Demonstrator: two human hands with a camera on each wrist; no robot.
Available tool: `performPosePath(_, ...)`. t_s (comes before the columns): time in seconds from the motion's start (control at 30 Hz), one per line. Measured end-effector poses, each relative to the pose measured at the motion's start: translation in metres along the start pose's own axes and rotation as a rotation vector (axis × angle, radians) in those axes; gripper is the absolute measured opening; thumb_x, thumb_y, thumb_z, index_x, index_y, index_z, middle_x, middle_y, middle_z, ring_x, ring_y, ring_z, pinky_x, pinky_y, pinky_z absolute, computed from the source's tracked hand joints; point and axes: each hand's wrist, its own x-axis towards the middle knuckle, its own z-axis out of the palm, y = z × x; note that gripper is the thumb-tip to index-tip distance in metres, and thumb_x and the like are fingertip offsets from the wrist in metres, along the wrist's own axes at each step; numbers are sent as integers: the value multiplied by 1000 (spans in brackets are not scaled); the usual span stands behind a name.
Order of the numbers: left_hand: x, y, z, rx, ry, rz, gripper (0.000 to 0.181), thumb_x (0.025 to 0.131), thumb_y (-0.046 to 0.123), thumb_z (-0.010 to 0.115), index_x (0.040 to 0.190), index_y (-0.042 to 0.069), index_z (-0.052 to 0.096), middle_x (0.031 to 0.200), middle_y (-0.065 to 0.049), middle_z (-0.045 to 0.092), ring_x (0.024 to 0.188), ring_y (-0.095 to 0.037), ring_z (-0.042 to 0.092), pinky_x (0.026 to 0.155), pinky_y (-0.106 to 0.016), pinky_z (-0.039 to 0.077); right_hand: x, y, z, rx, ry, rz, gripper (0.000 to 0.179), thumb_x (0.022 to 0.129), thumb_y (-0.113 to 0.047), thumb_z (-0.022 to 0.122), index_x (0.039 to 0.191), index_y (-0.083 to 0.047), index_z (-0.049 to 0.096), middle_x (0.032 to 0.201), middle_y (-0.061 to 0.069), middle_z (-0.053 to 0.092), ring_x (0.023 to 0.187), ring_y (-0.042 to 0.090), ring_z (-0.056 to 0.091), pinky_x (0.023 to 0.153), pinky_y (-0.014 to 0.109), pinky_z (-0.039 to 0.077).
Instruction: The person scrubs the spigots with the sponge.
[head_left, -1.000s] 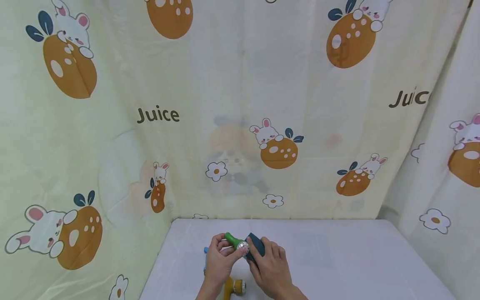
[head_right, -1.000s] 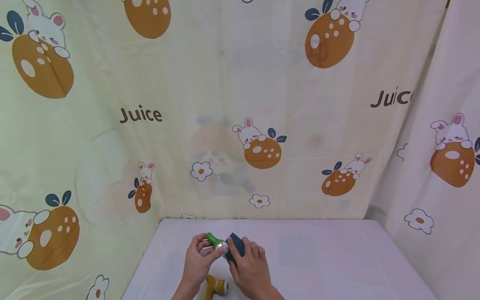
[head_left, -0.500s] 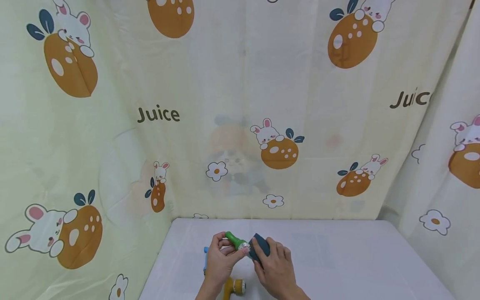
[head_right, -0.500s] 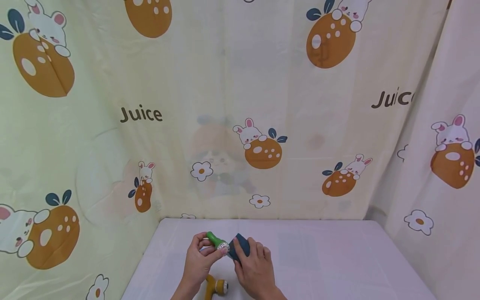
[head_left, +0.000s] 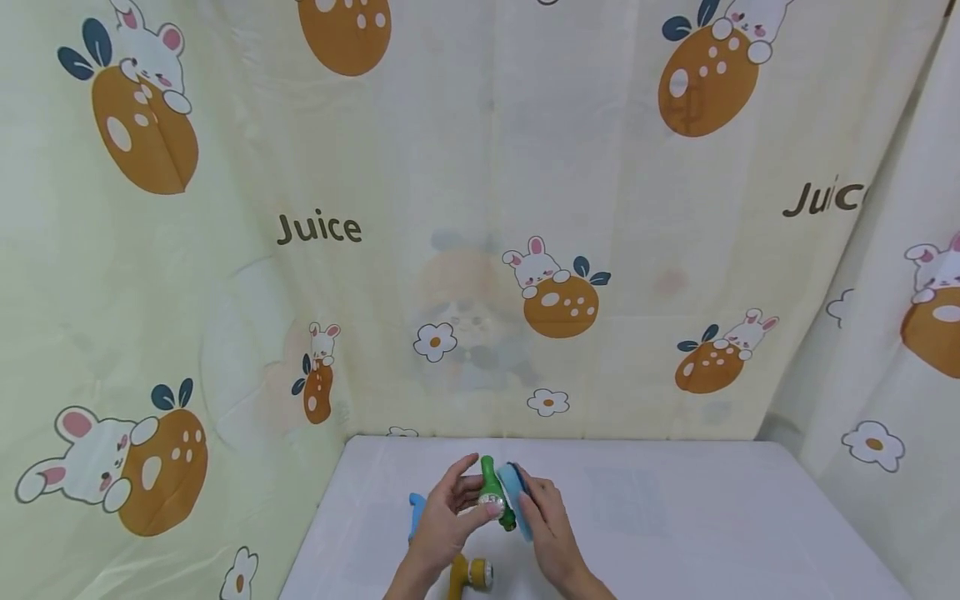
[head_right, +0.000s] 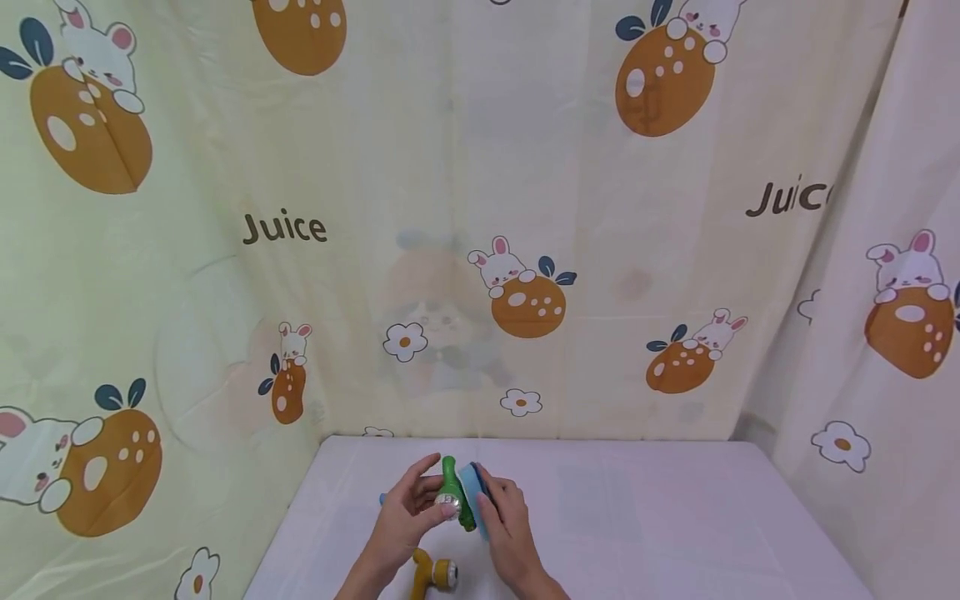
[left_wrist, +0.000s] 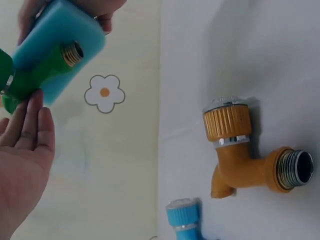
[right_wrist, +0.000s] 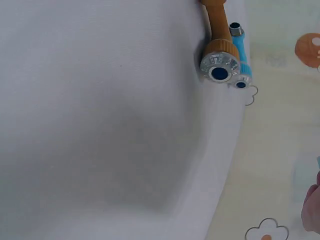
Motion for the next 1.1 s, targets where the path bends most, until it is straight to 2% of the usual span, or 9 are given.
performPosePath(0.07, 0, -1, 2, 14, -11, 22, 67, 94, 28, 78, 152, 13, 46, 137, -10, 68, 119, -22, 66, 100, -26, 55, -1, -5, 1, 62, -29, 27, 49, 113, -39, 41, 158, -21, 44, 132, 9, 49, 112, 21, 44, 87, 27, 46)
performPosePath(0.17, 0, -3, 7, 16, 12, 47, 52, 100, 32, 71, 146, 15, 54, 144, -7, 65, 128, -24, 63, 106, -32, 54, -1, -9, 4, 93, -46, 34, 52, 113, -40, 41, 160, -19, 40, 131, 10, 49, 112, 22, 46, 88, 29, 47)
performPosePath(0.3, 0, -5, 15, 23, 32, 61, 49, 103, 36, 65, 149, 21, 56, 150, -9, 56, 136, -26, 58, 108, -32, 53, 0, -11, 8, 84, -21, 35, 55, 112, -42, 43, 162, -18, 37, 131, 10, 49, 113, 21, 46, 90, 32, 45)
performPosePath(0.43, 1, -7, 20, -8, 62, 62, 52, 100, 32, 71, 149, 20, 56, 139, -13, 53, 130, -26, 61, 103, -26, 55, 0, -9, 11, 52, 14, 26, 57, 111, -42, 46, 161, -16, 38, 134, 11, 50, 116, 22, 46, 91, 32, 47)
performPosePath(0.63, 3, -5, 20, -61, 151, 77, 48, 100, 33, 71, 142, 12, 60, 132, -11, 69, 119, -16, 69, 98, -23, 57, 1, -9, 9, 61, 6, 36, 52, 112, -42, 44, 155, -13, 48, 127, 11, 55, 109, 21, 54, 87, 32, 51)
performPosePath(0.77, 2, -2, 18, -46, 101, 95, 42, 105, 35, 62, 139, 11, 62, 132, -11, 70, 115, -14, 70, 100, -25, 56, 1, -7, 7, 101, -27, 71, 49, 114, -40, 36, 145, -7, 54, 120, 12, 61, 106, 23, 59, 87, 35, 52)
performPosePath(0.93, -1, 3, 22, -4, -26, 104, 40, 110, 34, 51, 141, 11, 61, 135, -9, 69, 122, -8, 66, 107, -24, 52, -4, -5, 7, 144, -151, 105, 61, 115, -43, 23, 150, 2, 44, 138, 22, 57, 126, 38, 56, 100, 53, 51)
performPosePath(1.0, -1, 4, 23, 8, -27, 105, 40, 110, 35, 50, 141, 12, 61, 134, -7, 69, 122, -7, 64, 105, -24, 52, -3, -4, 7, 156, -171, 96, 64, 114, -46, 21, 153, 2, 40, 144, 22, 53, 129, 40, 53, 99, 53, 51)
performPosePath(1.1, -1, 5, 23, 2, 26, 114, 38, 110, 35, 51, 139, 13, 62, 128, -9, 70, 111, -11, 65, 96, -25, 54, -1, -4, 6, 115, -117, 77, 64, 113, -49, 23, 152, -2, 44, 136, 18, 55, 121, 31, 54, 92, 43, 51)
